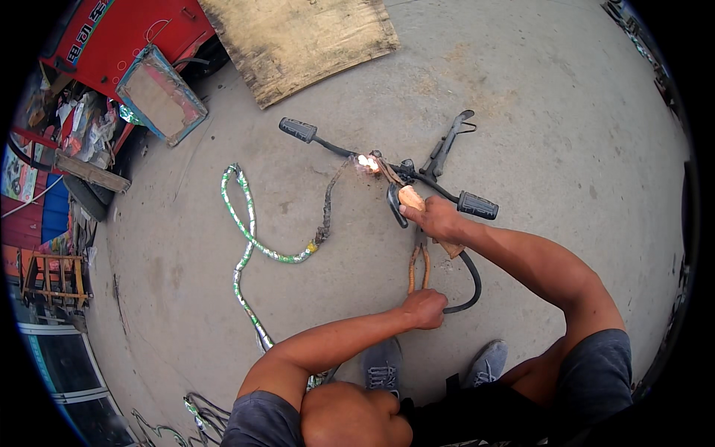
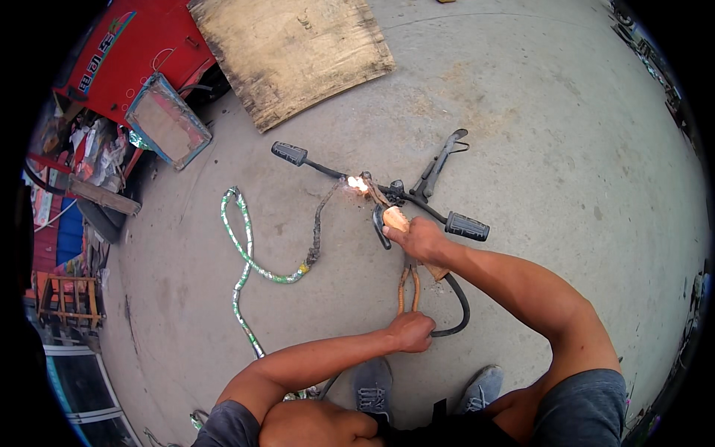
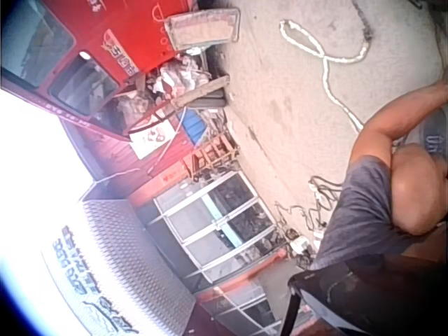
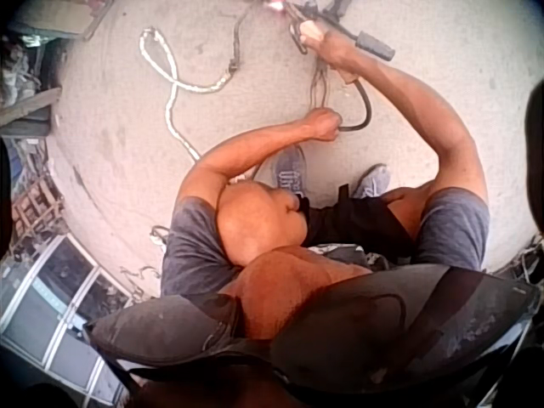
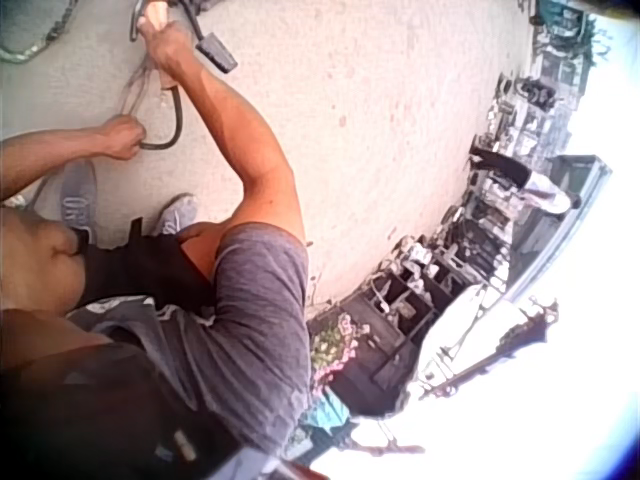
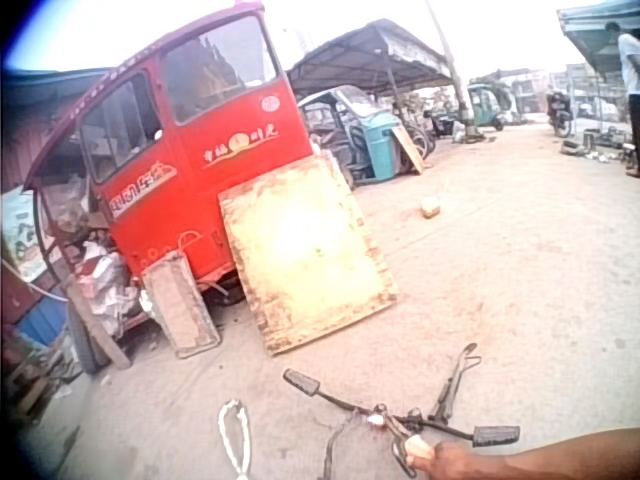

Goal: The person welds a metal handlebar assembly on the ground using a welding torch and grounding clamp. They position the clamp, apply the torch to create welds, and use pliers to adjust the workpiece during the process.

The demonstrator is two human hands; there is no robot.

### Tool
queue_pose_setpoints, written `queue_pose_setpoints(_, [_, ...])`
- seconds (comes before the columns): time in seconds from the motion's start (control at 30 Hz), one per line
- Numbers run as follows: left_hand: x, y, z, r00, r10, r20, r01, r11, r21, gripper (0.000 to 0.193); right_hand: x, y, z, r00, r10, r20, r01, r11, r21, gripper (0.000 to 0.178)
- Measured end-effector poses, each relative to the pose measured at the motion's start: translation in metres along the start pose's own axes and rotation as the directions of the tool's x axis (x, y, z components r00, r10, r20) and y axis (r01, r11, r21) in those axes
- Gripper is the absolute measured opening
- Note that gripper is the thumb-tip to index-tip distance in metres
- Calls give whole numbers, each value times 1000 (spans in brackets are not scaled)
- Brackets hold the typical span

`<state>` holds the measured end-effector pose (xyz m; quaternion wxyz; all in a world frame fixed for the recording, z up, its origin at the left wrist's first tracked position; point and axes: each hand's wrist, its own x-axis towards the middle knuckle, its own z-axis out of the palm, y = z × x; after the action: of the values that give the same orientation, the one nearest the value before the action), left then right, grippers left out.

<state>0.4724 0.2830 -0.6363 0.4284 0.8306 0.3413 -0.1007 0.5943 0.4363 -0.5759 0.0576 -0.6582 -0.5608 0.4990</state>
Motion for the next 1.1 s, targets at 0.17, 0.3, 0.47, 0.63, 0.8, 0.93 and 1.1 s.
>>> queue_pose_setpoints(0.17, [0, 2, -2, 1000, 7, 2, -7, 1000, 6, 18, 4, 5, 1, 1000, 3, 0, -3, 1000, 9, 79])
queue_pose_setpoints(0.3, [1, 0, 0, 1000, 1, 5, -1, 1000, 3, 18, 5, 6, 1, 1000, 4, 7, -4, 1000, 2, 78])
queue_pose_setpoints(0.47, [1, -3, 3, 1000, -15, 16, 15, 1000, -5, 18, 2, 1, 0, 1000, -10, -24, 10, 1000, 12, 76])
queue_pose_setpoints(0.63, [0, -2, -1, 1000, -4, 19, 4, 1000, 2, 19, 1, 4, -3, 997, -59, -55, 60, 998, 27, 76])
queue_pose_setpoints(0.8, [-1, -1, -1, 1000, -5, 17, 5, 1000, 11, 19, -2, 5, -2, 1000, -7, -22, 8, 997, 81, 76])
queue_pose_setpoints(0.93, [-1, -1, -3, 1000, -1, 27, 1, 1000, 12, 19, -3, 5, -2, 1000, 0, -13, 2, 996, 86, 76])
queue_pose_setpoints(1.1, [-3, 0, -4, 1000, 8, 17, -8, 1000, 12, 19, -3, 0, -3, 1000, 10, 4, -10, 998, 59, 77])
